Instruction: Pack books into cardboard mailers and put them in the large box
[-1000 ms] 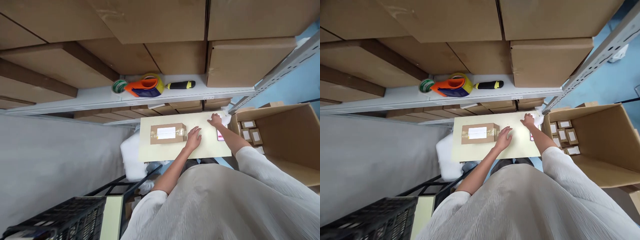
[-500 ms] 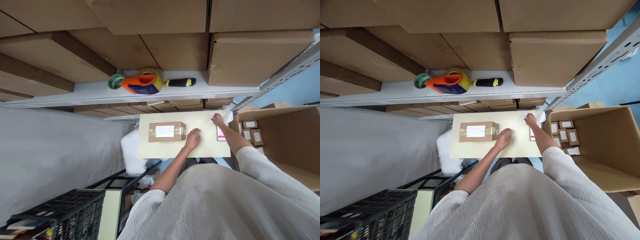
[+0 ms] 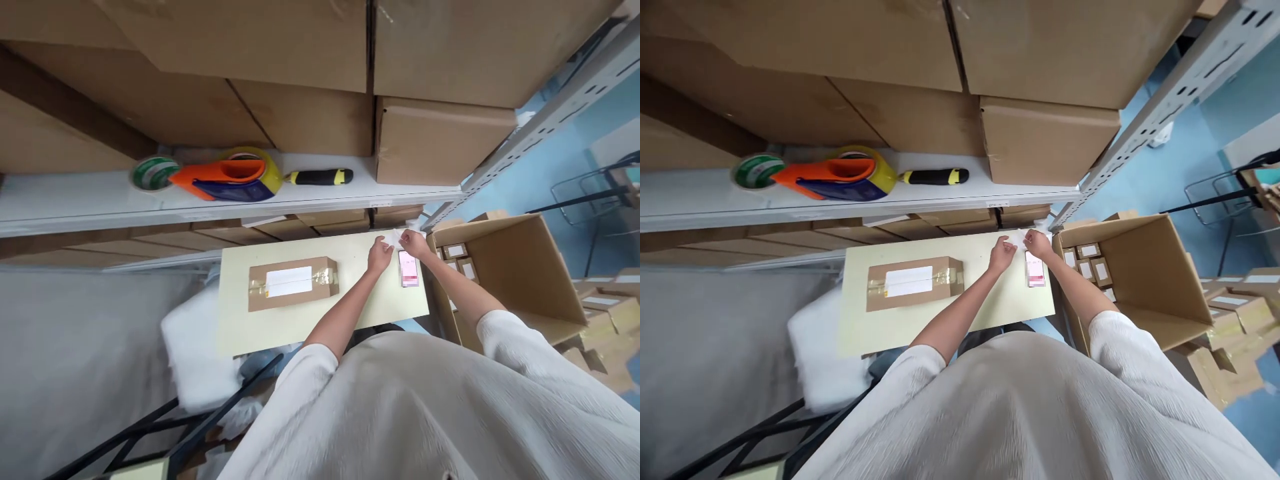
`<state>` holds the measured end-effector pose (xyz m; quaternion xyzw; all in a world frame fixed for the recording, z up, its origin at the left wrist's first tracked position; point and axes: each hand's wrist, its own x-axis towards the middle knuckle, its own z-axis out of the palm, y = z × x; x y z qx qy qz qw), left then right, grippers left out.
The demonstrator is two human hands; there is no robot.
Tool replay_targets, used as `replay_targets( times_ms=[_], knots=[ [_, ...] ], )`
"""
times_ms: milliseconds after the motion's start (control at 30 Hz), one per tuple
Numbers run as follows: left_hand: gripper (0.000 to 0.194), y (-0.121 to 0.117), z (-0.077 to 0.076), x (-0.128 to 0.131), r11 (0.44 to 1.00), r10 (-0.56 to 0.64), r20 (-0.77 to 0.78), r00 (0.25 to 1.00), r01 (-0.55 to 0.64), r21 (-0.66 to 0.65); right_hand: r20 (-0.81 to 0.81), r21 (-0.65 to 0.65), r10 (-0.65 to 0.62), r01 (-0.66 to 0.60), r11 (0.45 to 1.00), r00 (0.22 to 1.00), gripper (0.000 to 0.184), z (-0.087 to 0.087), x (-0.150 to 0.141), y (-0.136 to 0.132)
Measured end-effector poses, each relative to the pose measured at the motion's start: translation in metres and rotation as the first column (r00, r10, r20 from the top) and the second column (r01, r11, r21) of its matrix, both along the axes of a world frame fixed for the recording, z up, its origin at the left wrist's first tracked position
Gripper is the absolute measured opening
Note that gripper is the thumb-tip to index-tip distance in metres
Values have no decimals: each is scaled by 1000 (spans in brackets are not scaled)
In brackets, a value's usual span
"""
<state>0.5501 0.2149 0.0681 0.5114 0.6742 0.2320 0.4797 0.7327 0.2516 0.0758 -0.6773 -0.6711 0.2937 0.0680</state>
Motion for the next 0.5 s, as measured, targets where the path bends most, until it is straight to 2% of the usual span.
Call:
replay_targets(
  times_ms=[100,200,300,400,500],
  knots=[
    [47,17,-1,19,1000,-4,-1,1000,4,-15,-35,8,-33,34,999,999,4,6,6,-6],
    [42,24,-3,27,999,-44,-5,999,44,-16,-75,1,-55,55,998,996,3,6,12,-9],
    [39,25,-6,27,997,-71,-53,996,71,-10,-104,9,-77,79,997,992,4,3,21,-12],
    [43,25,-9,21,996,-81,-108,991,78,-33,-92,55,-118,124,991,989,16,0,34,-16],
    [45,25,-12,12,996,-74,-164,984,65,-60,-30,118,-85,88,989,996,24,-4,47,-22]
  ],
)
